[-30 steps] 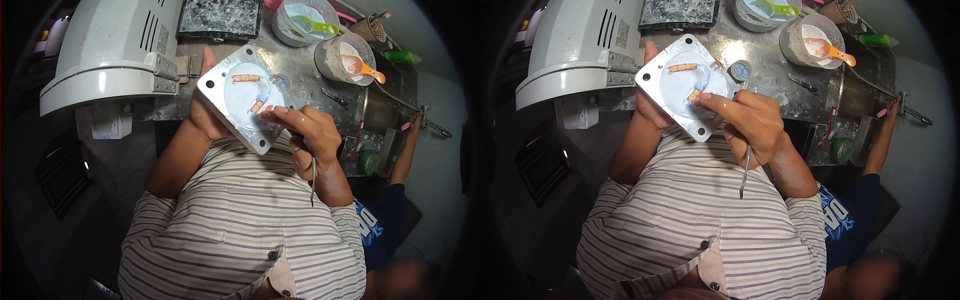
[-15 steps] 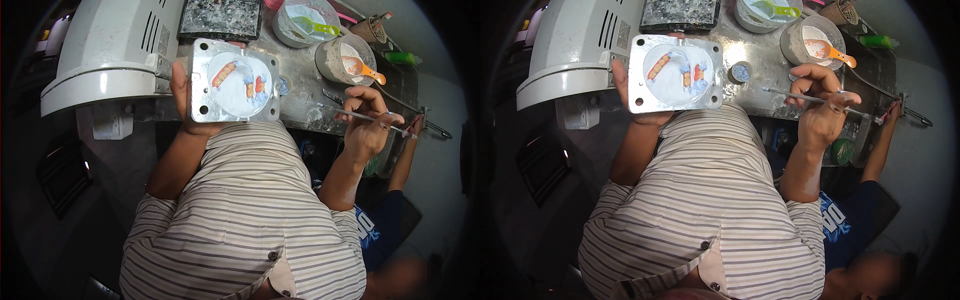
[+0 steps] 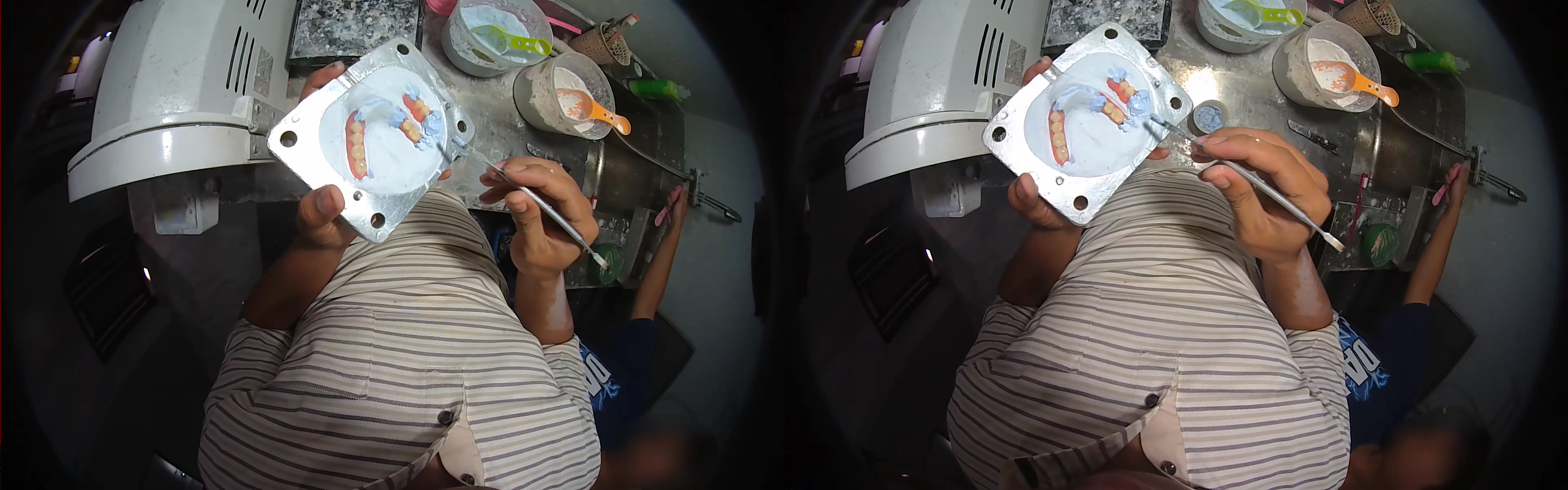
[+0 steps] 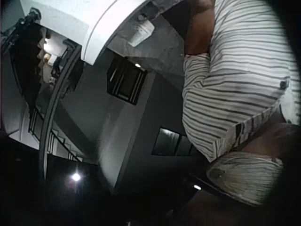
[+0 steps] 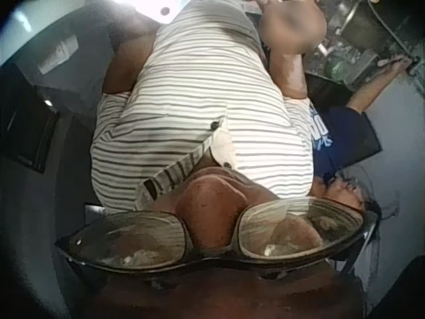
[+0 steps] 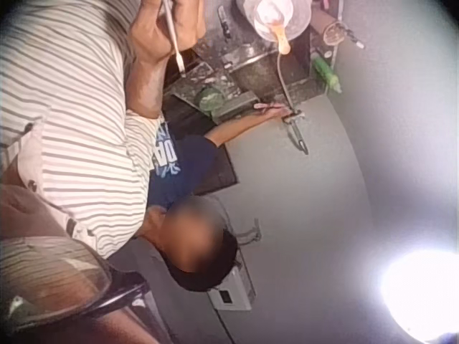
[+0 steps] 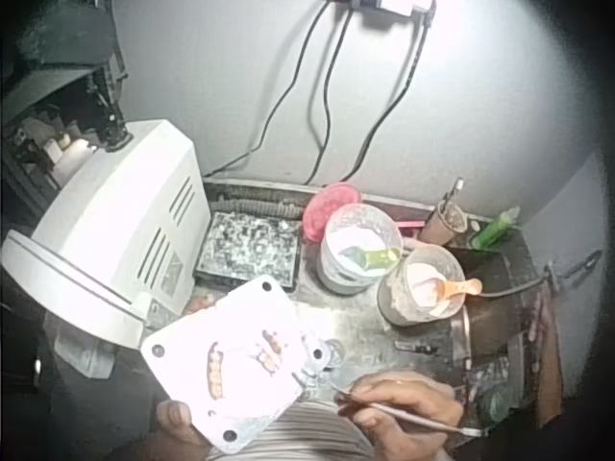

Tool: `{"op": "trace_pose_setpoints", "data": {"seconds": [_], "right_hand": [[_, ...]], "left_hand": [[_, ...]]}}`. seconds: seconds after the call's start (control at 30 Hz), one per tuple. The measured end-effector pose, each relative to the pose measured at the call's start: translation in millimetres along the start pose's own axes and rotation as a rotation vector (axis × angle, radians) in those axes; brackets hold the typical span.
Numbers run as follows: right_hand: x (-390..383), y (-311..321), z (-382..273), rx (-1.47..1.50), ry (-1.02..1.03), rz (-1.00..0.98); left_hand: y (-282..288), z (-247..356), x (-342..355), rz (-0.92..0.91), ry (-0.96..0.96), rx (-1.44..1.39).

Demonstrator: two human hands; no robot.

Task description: The person works on a dental mold, applying material around denture teeth with a metal tool and smoothing the surface with fingers.

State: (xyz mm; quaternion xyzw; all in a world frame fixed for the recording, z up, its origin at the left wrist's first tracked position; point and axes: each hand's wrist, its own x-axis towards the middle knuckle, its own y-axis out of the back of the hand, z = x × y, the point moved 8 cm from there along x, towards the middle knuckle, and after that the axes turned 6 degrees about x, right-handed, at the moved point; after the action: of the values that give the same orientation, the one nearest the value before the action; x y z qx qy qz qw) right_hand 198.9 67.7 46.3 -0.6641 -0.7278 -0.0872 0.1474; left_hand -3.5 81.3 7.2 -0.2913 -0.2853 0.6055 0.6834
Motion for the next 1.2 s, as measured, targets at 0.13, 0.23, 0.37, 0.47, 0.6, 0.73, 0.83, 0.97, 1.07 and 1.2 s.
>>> {"op": "trace_pose_setpoints", "data": {"seconds": [0.13,0.23,0.37,0.47,0.6,0.73,0.83,0.97,1.07,1.2], "right_hand": [[6.9,-15.0,-12.4,-0.186,0.161,-0.088],[10.5,-24.0,-22.1,-0.301,0.304,-0.148],[10.9,-27.1,-22.8,-0.363,0.32,-0.177],[10.5,-26.8,-20.5,-0.364,0.313,-0.186],[7.0,-22.0,-21.0,-0.331,0.311,-0.15],[9.5,-23.8,-21.1,-0.316,0.302,-0.139],[9.7,-28.6,-23.6,-0.366,0.316,-0.177],[9.5,-26.0,-27.9,-0.365,0.331,-0.166],[12.8,-33.0,-31.3,-0.392,0.346,-0.19],[11.1,-33.2,-30.5,-0.439,0.354,-0.2]], "left_hand": [[-2.6,1.8,-0.4,0.016,-0.021,-0.012],[-0.7,2.3,-1.0,0.033,-0.029,-0.035],[-2.4,4.3,-0.7,0.037,-0.029,-0.051],[-4.1,5.1,-1.0,0.024,-0.024,-0.07],[-5.5,4.3,-2.1,-0.022,-0.004,-0.098],[-2.1,3.6,-1.4,-0.016,-0.009,-0.101],[-1.8,5.1,-1.7,-0.017,-0.014,-0.092],[-6.3,7.7,-2.4,0.011,-0.009,-0.077],[-1.9,7.7,-1.2,0.022,-0.035,-0.005],[-0.9,9.6,0.0,0.008,-0.071,0.08]]}}
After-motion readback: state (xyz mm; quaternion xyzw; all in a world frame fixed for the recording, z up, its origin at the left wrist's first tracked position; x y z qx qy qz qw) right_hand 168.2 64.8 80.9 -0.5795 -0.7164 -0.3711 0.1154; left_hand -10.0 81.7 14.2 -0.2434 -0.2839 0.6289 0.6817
